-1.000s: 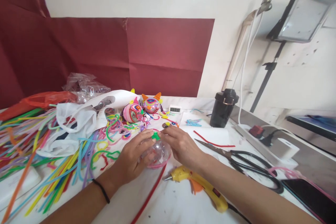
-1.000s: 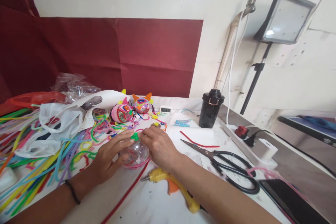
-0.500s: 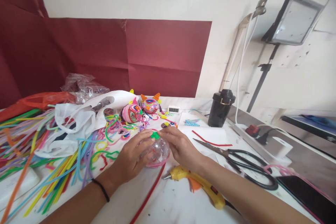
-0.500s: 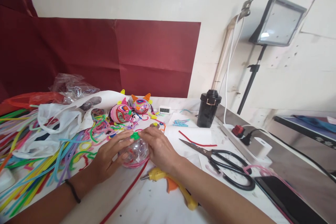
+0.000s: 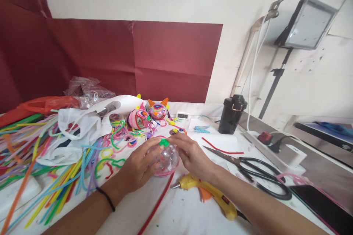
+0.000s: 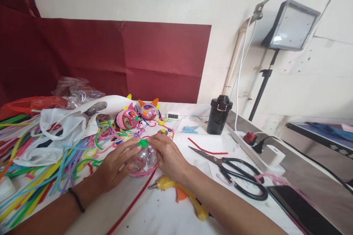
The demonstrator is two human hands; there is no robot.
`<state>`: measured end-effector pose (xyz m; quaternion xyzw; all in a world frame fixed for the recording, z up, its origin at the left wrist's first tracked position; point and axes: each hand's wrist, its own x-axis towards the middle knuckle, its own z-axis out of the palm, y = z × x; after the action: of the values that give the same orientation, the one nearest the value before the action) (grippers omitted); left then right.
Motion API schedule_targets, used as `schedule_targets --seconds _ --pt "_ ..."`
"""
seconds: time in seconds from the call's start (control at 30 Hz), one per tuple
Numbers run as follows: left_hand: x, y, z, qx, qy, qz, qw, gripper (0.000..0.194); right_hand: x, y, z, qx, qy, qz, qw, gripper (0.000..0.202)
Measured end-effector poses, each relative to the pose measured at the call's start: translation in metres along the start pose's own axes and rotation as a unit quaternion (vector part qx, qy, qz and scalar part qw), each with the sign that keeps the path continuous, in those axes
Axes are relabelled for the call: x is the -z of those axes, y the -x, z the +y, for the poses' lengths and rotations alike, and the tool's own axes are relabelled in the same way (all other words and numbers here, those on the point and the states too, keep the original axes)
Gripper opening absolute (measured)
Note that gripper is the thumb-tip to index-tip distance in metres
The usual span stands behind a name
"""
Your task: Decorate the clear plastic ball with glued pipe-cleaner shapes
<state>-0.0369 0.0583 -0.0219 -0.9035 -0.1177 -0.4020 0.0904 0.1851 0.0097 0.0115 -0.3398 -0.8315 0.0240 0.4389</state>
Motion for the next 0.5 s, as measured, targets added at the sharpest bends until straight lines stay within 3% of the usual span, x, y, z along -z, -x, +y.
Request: schedule_targets --seconds 0.33,0.5 --pt "-0.0021 0.0033 0.0011 0.047 0.034 -0.018 0.998 0.043 0.0021 0.0007 -0.0008 -0.003 0.0 0.0 1.0 0.044" --pt "-0.0014 0.0004 0.0029 0.112 0.062 -0.005 0.992 0.048 0.0013 0.0015 0.002 -0.019 0.002 -0.003 1.0 0.047"
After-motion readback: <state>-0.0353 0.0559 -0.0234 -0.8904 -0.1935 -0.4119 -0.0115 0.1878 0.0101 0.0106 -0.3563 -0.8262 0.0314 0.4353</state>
